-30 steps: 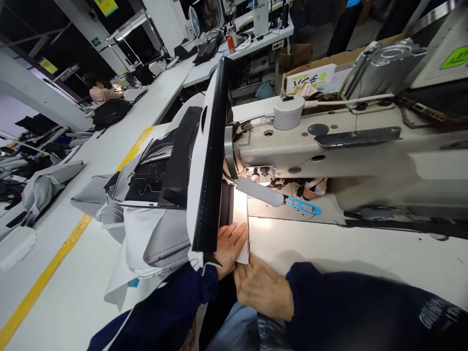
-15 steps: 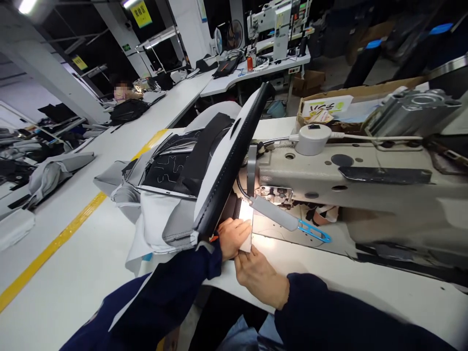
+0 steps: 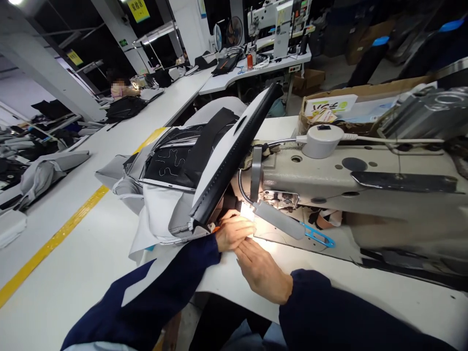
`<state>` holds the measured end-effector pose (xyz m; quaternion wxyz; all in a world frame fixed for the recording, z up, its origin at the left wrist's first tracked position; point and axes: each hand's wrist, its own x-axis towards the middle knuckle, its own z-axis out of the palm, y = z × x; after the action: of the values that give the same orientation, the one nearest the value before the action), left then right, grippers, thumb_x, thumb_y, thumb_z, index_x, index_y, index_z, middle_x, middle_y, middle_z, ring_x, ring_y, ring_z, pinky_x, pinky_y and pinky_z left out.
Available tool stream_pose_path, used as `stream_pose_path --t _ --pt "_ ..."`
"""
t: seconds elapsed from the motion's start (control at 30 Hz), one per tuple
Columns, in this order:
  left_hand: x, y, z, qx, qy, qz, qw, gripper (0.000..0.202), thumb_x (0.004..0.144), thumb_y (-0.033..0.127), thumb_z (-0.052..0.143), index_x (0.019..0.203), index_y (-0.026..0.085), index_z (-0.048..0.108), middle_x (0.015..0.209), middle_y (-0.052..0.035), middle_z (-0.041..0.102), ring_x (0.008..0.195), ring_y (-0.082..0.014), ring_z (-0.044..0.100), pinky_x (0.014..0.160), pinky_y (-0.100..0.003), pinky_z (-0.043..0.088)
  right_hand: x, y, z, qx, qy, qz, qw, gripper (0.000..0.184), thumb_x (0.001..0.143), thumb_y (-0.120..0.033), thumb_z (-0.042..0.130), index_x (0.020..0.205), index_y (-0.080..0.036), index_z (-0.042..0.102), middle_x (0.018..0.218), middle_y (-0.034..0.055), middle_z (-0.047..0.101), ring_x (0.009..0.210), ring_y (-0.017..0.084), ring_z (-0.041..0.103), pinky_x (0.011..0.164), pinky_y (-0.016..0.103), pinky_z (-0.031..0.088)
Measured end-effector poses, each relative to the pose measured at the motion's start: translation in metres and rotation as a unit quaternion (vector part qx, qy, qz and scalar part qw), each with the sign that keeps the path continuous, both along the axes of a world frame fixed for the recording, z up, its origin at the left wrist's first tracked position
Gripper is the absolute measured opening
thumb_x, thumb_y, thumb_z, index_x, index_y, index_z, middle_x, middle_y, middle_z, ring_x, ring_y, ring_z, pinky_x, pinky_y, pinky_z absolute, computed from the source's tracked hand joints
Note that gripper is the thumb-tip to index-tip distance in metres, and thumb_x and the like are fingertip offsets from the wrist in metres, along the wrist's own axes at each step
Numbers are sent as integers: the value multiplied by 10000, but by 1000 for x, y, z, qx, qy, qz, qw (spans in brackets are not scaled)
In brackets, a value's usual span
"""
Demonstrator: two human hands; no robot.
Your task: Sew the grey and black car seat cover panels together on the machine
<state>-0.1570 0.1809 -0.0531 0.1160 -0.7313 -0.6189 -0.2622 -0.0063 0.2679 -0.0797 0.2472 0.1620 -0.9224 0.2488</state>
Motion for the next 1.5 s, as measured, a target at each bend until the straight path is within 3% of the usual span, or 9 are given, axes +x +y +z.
stream_pose_path --t 0.13,0.3,0.5,0.67,0.9,1.1,1.4,1.5 --pt "10 -6 3 32 -42 14 998 267 873 78 407 984 152 638 1022 -56 698 968 -141 622 814 -287 451 7 -5 -6 73 17 -11 997 368 855 -82 442 1206 -10 528 1144 203 606 1152 274 518 1014 458 425" --pt "22 -14 -1 -20 -8 70 997 260 895 93 409 973 163 648 1022 -31 698 1013 -146 611 852 -276 447 13 -16 -14 171 43 -92 980 330 899 -154 483 1159 28 571 1129 228 615 1097 301 559 990 461 435" --pt "24 -19 -6 -67 8 115 991 236 911 175 424 926 182 659 1032 -58 661 1008 -170 566 790 -294 413 12 -16 -12 190 62 -103 974 284 863 -64 460 1098 17 597 1049 213 641 1030 276 590 953 444 448" --pt "13 -16 -14 -117 -14 78 990 266 883 143 402 980 180 648 985 -51 648 958 -160 546 785 -293 390 7 -11 -9 223 30 -100 969 297 849 -36 427 1090 -1 596 1075 211 633 1036 278 591 943 436 457" --pt "-4 3 -15 -188 -18 95 977 229 834 150 483 970 196 662 982 -32 649 915 -174 534 811 -310 389 -9 9 -13 192 6 -101 976 317 808 -14 434 1078 -11 599 1081 209 632 1054 269 584 956 429 451" --pt "-13 17 -15 -170 -22 99 980 269 832 106 448 956 175 677 808 -43 627 878 -180 539 848 -300 424 -18 23 -17 170 -20 -108 979 308 854 -32 446 1113 -68 610 1182 163 621 1124 236 559 1001 407 440" --pt "-18 14 -20 -76 -35 48 995 281 864 69 391 859 130 665 879 -60 660 848 -169 548 842 -291 451 -13 28 -23 155 79 -115 978 262 856 -21 444 1017 -52 649 1146 191 649 1083 243 606 962 417 492" --pt "-16 14 -23 -80 -38 60 994 267 856 75 410 829 141 667 839 -50 647 818 -160 538 799 -281 449 -12 27 -18 146 93 -116 978 251 854 -24 448 1002 -54 648 1115 188 662 1065 241 616 951 416 497"
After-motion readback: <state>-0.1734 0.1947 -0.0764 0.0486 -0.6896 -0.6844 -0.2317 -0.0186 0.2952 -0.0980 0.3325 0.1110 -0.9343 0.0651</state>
